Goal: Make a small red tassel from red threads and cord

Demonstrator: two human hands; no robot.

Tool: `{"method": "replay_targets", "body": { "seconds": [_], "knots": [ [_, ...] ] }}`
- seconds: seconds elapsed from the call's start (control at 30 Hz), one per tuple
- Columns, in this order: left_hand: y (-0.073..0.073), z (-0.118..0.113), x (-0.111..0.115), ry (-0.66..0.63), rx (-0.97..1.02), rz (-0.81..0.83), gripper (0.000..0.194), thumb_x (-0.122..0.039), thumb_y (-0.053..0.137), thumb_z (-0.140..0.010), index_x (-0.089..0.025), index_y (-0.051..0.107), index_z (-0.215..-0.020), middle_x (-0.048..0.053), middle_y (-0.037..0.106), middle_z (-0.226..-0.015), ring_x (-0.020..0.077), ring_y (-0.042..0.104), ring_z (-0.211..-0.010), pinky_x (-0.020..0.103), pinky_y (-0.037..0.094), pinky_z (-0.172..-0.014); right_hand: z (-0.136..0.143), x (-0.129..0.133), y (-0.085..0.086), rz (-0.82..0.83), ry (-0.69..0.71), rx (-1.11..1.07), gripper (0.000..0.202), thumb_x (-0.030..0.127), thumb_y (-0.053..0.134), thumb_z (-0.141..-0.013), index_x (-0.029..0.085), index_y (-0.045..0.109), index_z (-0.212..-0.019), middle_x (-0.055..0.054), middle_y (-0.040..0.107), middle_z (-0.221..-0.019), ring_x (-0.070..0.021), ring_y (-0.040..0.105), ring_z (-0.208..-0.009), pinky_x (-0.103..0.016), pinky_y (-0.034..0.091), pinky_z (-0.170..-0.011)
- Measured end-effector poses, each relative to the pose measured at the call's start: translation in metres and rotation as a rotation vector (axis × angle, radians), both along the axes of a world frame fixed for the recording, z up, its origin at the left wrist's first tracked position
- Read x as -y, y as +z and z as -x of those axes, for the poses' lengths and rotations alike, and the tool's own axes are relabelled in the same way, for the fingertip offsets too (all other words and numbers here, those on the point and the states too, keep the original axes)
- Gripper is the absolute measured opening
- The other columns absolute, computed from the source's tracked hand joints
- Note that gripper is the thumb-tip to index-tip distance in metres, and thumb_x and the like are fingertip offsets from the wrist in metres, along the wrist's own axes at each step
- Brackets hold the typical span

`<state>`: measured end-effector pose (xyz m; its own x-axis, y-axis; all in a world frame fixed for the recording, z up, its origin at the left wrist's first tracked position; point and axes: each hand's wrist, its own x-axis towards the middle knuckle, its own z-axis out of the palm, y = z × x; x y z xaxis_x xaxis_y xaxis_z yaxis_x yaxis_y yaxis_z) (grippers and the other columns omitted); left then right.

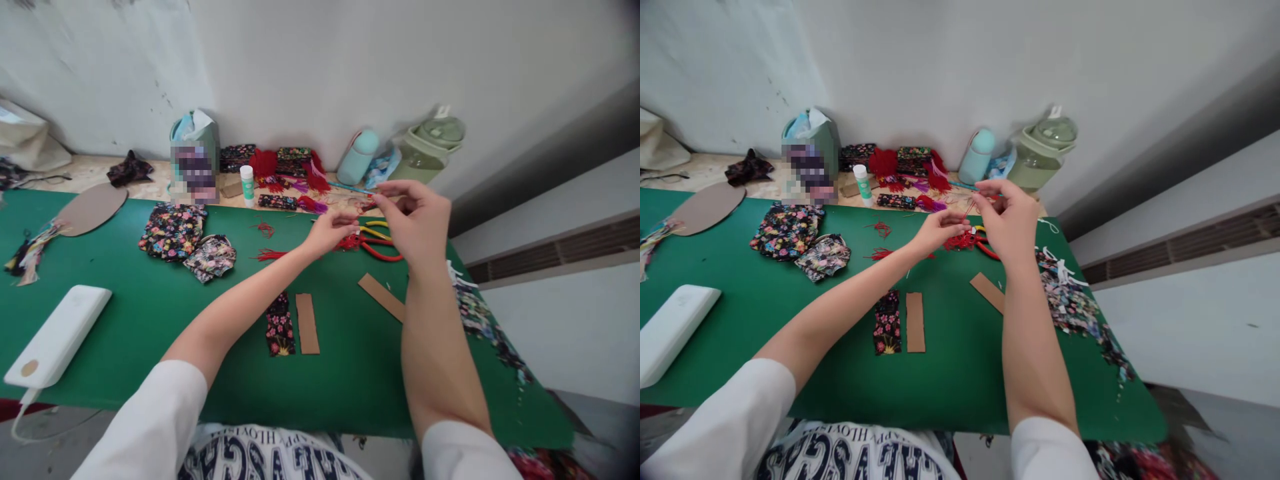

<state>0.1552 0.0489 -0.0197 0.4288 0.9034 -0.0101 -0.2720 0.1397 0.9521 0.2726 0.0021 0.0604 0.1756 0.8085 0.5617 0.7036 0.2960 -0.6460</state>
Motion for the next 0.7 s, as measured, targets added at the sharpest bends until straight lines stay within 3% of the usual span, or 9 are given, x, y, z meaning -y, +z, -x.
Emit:
{"method": "replay_targets", "body": {
  "seconds": [0.17, 0.27, 0.37, 0.53, 0.7],
  "knots": [
    [0.008, 0.029, 0.008, 0.038, -0.198, -0.12, 0.01, -0.007, 0.064, -0.075, -0.01, 0.064, -0.085, 0.01, 0.073, -0.087, 0.0151, 0.069, -0.08, 0.036, 0.053, -0.086, 0.009, 0.012, 0.01, 0.017, 0.038, 0.032, 0.022, 0.035, 0.06, -0.084, 0.021, 0.07, -0.097, -0.005, 0.067, -0.078, -0.0133, 0.054, -0.055, -0.028, 0.039, -0.05],
    [0.016, 0.057, 0.021, 0.031, -0.309, -0.246, 0.01, -0.013, 0.065, -0.077, -0.012, 0.067, -0.086, 0.008, 0.073, -0.086, 0.015, 0.069, -0.081, 0.034, 0.054, -0.085, 0.015, 0.017, 0.013, 0.023, 0.024, 0.079, 0.022, 0.036, 0.058, -0.085, 0.021, 0.071, -0.093, -0.004, 0.065, -0.071, -0.0137, 0.053, -0.054, -0.028, 0.039, -0.05],
    [0.026, 0.088, 0.031, 0.042, -0.365, -0.24, 0.013, -0.015, 0.06, -0.08, -0.011, 0.069, -0.089, 0.008, 0.074, -0.084, 0.0152, 0.07, -0.078, 0.032, 0.055, -0.082, 0.019, 0.017, 0.013, 0.073, 0.017, 0.085, 0.021, 0.035, 0.058, -0.083, 0.021, 0.071, -0.09, -0.003, 0.062, -0.065, -0.0138, 0.051, -0.053, -0.028, 0.039, -0.05],
    [0.041, 0.135, 0.029, 0.0, -0.647, -0.307, 0.014, -0.018, 0.064, -0.076, -0.013, 0.07, -0.087, 0.006, 0.073, -0.077, 0.0141, 0.067, -0.065, 0.027, 0.053, -0.067, 0.023, 0.011, 0.007, 0.256, 0.116, 0.086, 0.016, 0.032, 0.061, -0.077, 0.018, 0.07, -0.079, -0.003, 0.064, -0.065, -0.0137, 0.053, -0.054, -0.028, 0.041, -0.053],
    [0.04, 0.162, 0.017, -0.092, -0.948, -0.442, 0.011, -0.023, 0.061, -0.075, -0.017, 0.071, -0.074, 0.002, 0.071, -0.069, 0.0146, 0.063, -0.064, 0.026, 0.049, -0.065, 0.03, -0.001, -0.016, 0.597, 0.342, 0.185, 0.01, 0.023, 0.061, -0.073, 0.017, 0.069, -0.071, -0.001, 0.065, -0.061, -0.0143, 0.058, -0.057, -0.027, 0.043, -0.057]
  ]
}}
